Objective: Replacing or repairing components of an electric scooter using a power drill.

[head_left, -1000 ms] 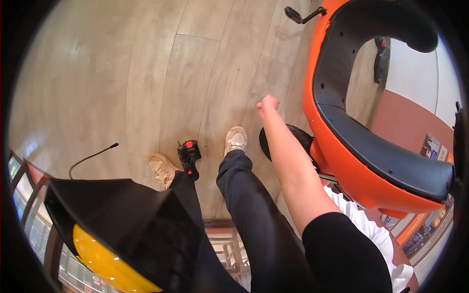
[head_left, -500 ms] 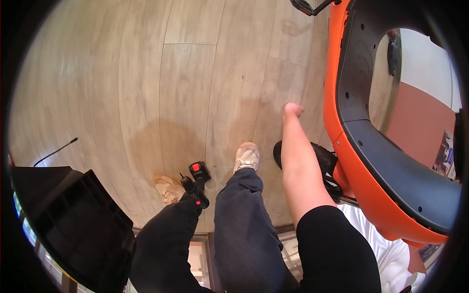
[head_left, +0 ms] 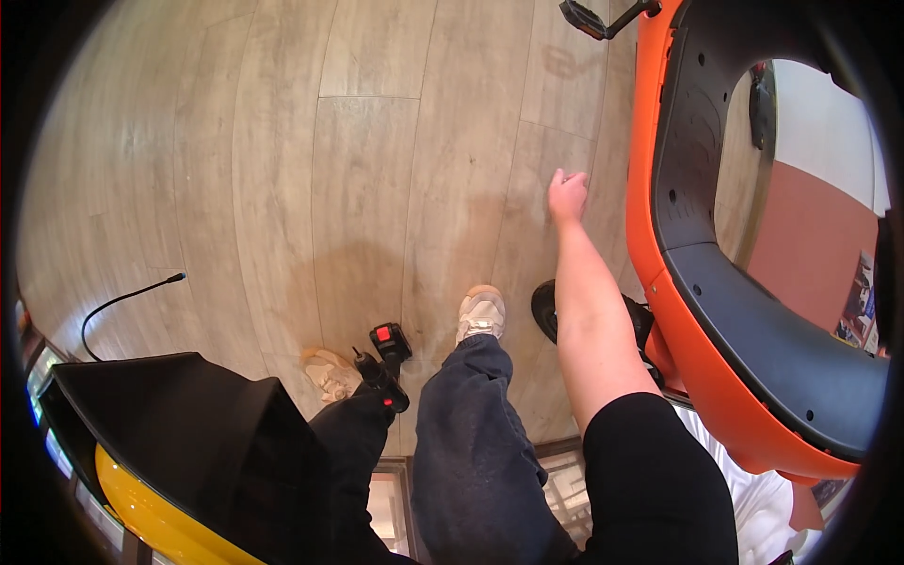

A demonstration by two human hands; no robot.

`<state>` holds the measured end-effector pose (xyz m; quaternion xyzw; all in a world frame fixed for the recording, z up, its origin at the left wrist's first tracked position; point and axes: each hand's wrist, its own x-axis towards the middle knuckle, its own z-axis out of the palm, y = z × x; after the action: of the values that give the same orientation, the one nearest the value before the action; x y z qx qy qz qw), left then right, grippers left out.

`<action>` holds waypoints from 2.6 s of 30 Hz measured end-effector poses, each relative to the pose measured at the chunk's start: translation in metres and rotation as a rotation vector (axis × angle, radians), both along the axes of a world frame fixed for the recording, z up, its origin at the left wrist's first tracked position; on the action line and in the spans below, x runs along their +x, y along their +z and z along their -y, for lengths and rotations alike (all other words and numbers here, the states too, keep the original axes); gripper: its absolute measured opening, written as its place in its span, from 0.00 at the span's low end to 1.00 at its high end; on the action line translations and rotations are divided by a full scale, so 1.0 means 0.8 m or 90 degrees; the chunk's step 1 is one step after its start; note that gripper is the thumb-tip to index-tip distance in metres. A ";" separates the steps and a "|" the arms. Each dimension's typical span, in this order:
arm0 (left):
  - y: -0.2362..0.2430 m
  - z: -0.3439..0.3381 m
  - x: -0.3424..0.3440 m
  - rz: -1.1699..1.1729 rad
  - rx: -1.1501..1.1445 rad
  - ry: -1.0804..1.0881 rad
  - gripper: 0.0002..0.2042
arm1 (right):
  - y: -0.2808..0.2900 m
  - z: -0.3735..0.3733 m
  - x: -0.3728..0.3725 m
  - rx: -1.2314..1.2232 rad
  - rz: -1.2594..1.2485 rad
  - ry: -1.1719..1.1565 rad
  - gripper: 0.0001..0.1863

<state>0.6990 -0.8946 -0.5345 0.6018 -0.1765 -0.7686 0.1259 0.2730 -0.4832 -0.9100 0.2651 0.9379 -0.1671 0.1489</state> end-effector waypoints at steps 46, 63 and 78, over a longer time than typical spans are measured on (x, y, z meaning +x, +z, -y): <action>0.519 0.028 0.006 -0.279 -0.033 0.040 0.41 | 0.878 0.176 0.278 -1.171 0.552 -0.203 0.14; 0.436 -0.159 0.114 -0.168 0.020 -0.219 0.33 | 0.917 -0.147 0.371 -1.204 0.075 -0.401 0.08; 0.415 -0.466 0.033 -0.122 0.035 -0.302 0.33 | 0.811 -0.294 0.231 -0.911 -0.253 -0.212 0.08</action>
<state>0.7250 -0.5220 -0.2025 0.4711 -0.2790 -0.8348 -0.0578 0.4579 -0.2480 -0.2613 0.2065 0.5579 -0.7992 0.0854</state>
